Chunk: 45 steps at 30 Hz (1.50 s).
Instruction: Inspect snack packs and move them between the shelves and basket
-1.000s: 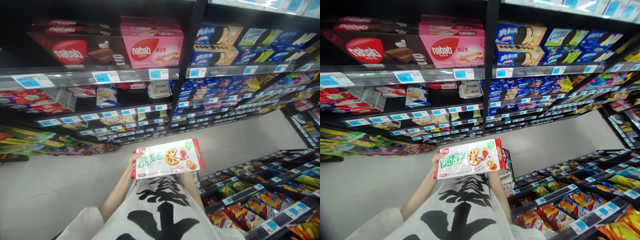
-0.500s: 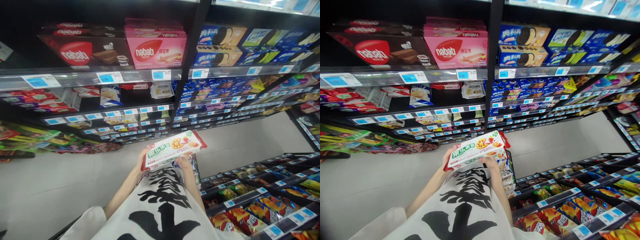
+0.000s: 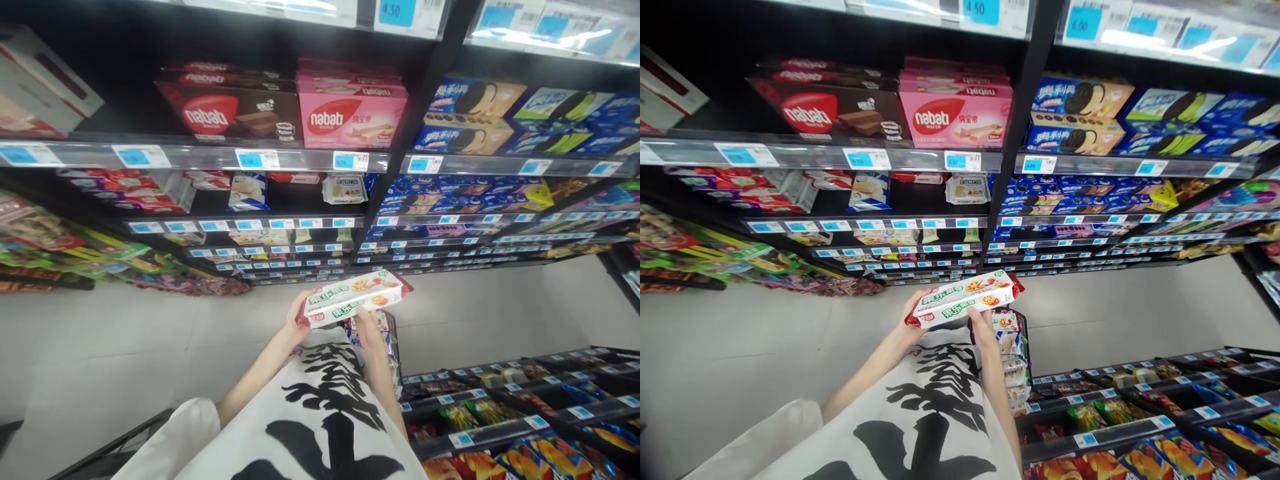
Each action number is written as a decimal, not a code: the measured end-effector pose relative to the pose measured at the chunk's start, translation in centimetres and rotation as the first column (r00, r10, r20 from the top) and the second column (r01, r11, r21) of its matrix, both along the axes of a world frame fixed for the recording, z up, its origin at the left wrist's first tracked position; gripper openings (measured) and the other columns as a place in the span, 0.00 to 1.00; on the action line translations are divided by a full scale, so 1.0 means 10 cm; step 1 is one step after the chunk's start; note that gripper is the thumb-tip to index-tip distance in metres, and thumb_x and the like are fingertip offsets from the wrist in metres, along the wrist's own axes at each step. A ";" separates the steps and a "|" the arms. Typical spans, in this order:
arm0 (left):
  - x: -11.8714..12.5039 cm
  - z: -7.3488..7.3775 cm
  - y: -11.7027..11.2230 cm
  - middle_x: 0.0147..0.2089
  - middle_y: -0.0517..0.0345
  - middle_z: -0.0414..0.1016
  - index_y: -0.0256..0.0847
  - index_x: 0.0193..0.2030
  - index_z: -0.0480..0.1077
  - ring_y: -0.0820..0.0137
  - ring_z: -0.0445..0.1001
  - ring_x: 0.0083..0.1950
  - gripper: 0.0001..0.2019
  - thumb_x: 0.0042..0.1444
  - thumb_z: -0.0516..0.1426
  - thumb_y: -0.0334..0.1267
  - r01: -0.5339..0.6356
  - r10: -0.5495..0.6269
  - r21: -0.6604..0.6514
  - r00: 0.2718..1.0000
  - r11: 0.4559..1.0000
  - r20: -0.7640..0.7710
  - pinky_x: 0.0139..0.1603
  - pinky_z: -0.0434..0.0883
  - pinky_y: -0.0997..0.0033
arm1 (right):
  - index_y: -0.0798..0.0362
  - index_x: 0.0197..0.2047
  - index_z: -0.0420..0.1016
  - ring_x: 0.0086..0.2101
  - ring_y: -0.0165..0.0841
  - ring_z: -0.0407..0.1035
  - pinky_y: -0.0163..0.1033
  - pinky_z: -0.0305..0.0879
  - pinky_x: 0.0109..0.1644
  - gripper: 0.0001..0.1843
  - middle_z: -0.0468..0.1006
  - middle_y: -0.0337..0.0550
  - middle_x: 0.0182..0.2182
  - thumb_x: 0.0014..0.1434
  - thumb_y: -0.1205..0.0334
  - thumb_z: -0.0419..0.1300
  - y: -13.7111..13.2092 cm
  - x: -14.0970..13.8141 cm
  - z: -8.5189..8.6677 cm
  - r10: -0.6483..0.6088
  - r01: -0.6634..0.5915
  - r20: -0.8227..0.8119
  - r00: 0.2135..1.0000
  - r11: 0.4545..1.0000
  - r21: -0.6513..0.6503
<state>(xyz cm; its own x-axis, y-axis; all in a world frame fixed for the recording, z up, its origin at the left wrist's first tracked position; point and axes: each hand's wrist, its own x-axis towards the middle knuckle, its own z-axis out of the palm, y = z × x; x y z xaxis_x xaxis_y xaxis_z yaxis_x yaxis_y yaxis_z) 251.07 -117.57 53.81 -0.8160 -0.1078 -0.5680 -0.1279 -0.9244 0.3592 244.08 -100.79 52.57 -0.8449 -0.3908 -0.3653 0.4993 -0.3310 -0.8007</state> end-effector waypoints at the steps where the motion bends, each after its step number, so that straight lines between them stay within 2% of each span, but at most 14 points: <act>1: 0.00 -0.01 -0.01 0.43 0.50 0.82 0.38 0.44 0.76 0.61 0.80 0.40 0.14 0.53 0.65 0.41 -0.002 0.002 0.002 1.000 1.000 0.003 0.36 0.73 0.70 | 0.45 0.60 0.70 0.58 0.39 0.71 0.50 0.58 0.71 0.39 0.79 0.42 0.55 0.44 0.54 0.72 0.00 0.00 0.01 0.004 -0.004 -0.005 1.000 1.000 0.008; 4: 0.01 -0.01 -0.05 0.42 0.51 0.82 0.39 0.43 0.75 0.61 0.80 0.38 0.13 0.52 0.65 0.42 -0.008 0.008 0.008 1.000 1.000 0.015 0.34 0.73 0.70 | 0.44 0.60 0.71 0.58 0.38 0.71 0.49 0.60 0.70 0.38 0.79 0.41 0.54 0.44 0.55 0.72 -0.01 0.01 0.01 0.034 -0.034 -0.006 0.999 0.999 0.006; 9: 0.06 0.02 -0.10 0.42 0.51 0.82 0.41 0.45 0.75 0.55 0.80 0.43 0.15 0.53 0.64 0.45 -0.002 0.005 -0.038 0.998 0.999 0.068 0.40 0.75 0.64 | 0.46 0.56 0.74 0.55 0.41 0.73 0.51 0.63 0.68 0.36 0.82 0.42 0.51 0.41 0.57 0.72 0.02 0.03 -0.05 0.071 -0.071 0.029 0.997 0.997 0.000; 14: 0.03 0.10 -0.13 0.39 0.48 0.82 0.38 0.46 0.75 0.52 0.81 0.41 0.17 0.52 0.65 0.46 -0.015 0.016 -0.013 0.998 1.000 0.065 0.38 0.75 0.61 | 0.46 0.53 0.75 0.54 0.43 0.74 0.53 0.63 0.67 0.35 0.83 0.43 0.47 0.39 0.58 0.73 0.01 0.03 -0.06 0.106 -0.107 0.027 0.994 0.994 0.039; 18: 0.04 0.15 -0.16 0.40 0.48 0.83 0.38 0.46 0.75 0.53 0.81 0.42 0.18 0.53 0.65 0.47 -0.059 0.061 -0.036 0.996 0.998 0.060 0.36 0.74 0.63 | 0.46 0.53 0.76 0.55 0.44 0.74 0.54 0.65 0.66 0.37 0.83 0.43 0.46 0.36 0.58 0.74 -0.01 0.03 -0.06 0.161 -0.162 0.019 0.987 0.986 0.051; 21: 0.11 0.14 -0.23 0.39 0.50 0.83 0.39 0.44 0.76 0.54 0.81 0.42 0.15 0.53 0.66 0.45 -0.131 0.133 -0.044 0.990 0.990 0.053 0.41 0.73 0.63 | 0.46 0.52 0.76 0.54 0.46 0.74 0.55 0.66 0.65 0.39 0.83 0.42 0.48 0.32 0.61 0.75 -0.07 0.03 -0.06 0.174 -0.176 0.040 0.984 0.982 0.062; 26: 0.34 0.01 -0.41 0.40 0.46 0.84 0.38 0.46 0.76 0.50 0.81 0.48 0.15 0.54 0.66 0.41 -0.226 0.226 -0.007 0.972 0.974 0.065 0.47 0.75 0.59 | 0.48 0.50 0.79 0.52 0.49 0.75 0.59 0.66 0.65 0.35 0.83 0.45 0.47 0.34 0.63 0.75 -0.29 0.03 -0.06 0.315 -0.319 0.076 0.946 0.947 0.045; 29: 0.51 -0.10 -0.52 0.42 0.45 0.84 0.37 0.51 0.75 0.50 0.82 0.46 0.18 0.54 0.66 0.40 -0.234 0.234 -0.009 0.966 0.972 0.113 0.44 0.76 0.58 | 0.48 0.52 0.77 0.53 0.48 0.75 0.59 0.64 0.66 0.35 0.83 0.45 0.47 0.37 0.64 0.75 -0.46 0.07 -0.09 0.354 -0.359 0.100 0.930 0.932 0.043; 32: 0.66 -0.21 -0.58 0.43 0.44 0.84 0.37 0.56 0.73 0.51 0.83 0.42 0.22 0.55 0.66 0.39 -0.277 0.274 0.002 0.951 0.961 0.145 0.41 0.78 0.55 | 0.45 0.58 0.73 0.55 0.43 0.74 0.55 0.63 0.68 0.38 0.81 0.44 0.52 0.42 0.64 0.75 -0.64 0.12 -0.12 0.357 -0.362 0.085 0.930 0.931 0.056; 35: 0.75 -0.30 -0.62 0.42 0.42 0.83 0.32 0.53 0.74 0.52 0.83 0.41 0.20 0.53 0.66 0.36 -0.352 0.339 0.048 0.925 0.935 0.169 0.43 0.78 0.56 | 0.45 0.61 0.70 0.56 0.40 0.73 0.53 0.62 0.68 0.40 0.79 0.44 0.54 0.45 0.64 0.74 -0.81 0.16 -0.17 0.374 -0.377 0.056 0.926 0.923 0.077; 37: 0.77 -0.37 -0.64 0.42 0.42 0.83 0.32 0.50 0.75 0.53 0.83 0.44 0.18 0.54 0.66 0.38 -0.357 0.339 0.091 0.925 0.930 0.169 0.46 0.78 0.57 | 0.45 0.61 0.69 0.56 0.40 0.73 0.52 0.65 0.66 0.40 0.79 0.44 0.54 0.45 0.63 0.74 -0.92 0.16 -0.19 0.347 -0.348 0.037 0.937 0.930 0.114; 40: 0.75 -0.48 -0.69 0.47 0.42 0.82 0.33 0.50 0.76 0.53 0.81 0.51 0.19 0.56 0.64 0.43 -0.350 0.338 0.103 0.934 0.931 0.117 0.51 0.76 0.59 | 0.45 0.61 0.69 0.52 0.37 0.75 0.47 0.71 0.59 0.36 0.80 0.41 0.53 0.48 0.61 0.72 -1.11 0.10 -0.18 0.227 -0.232 0.050 0.973 0.959 0.165; 43: 0.68 -0.55 -0.76 0.55 0.41 0.79 0.33 0.51 0.76 0.55 0.77 0.57 0.23 0.55 0.65 0.50 -0.396 0.396 0.025 0.918 0.918 0.010 0.54 0.74 0.62 | 0.47 0.56 0.72 0.47 0.35 0.77 0.43 0.75 0.52 0.29 0.81 0.41 0.49 0.51 0.56 0.71 -1.30 0.00 -0.15 0.154 -0.188 0.217 0.964 0.971 0.146; 45: 0.63 -0.54 -0.83 0.61 0.44 0.75 0.36 0.54 0.75 0.56 0.74 0.61 0.26 0.55 0.65 0.53 -0.464 0.462 -0.044 0.885 0.885 -0.061 0.57 0.71 0.63 | 0.49 0.52 0.74 0.44 0.35 0.78 0.44 0.77 0.48 0.25 0.82 0.42 0.46 0.53 0.52 0.70 -1.42 -0.06 -0.14 0.150 -0.208 0.401 0.904 0.972 0.105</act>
<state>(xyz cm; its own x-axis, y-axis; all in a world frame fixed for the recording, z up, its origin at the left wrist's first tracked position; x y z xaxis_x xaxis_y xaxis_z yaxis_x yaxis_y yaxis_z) 257.40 -125.87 48.36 -0.6912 -0.5100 -0.5120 0.3281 -0.8527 0.4064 243.49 -115.02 51.20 -0.5452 -0.4413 -0.7127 0.8199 -0.1039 -0.5630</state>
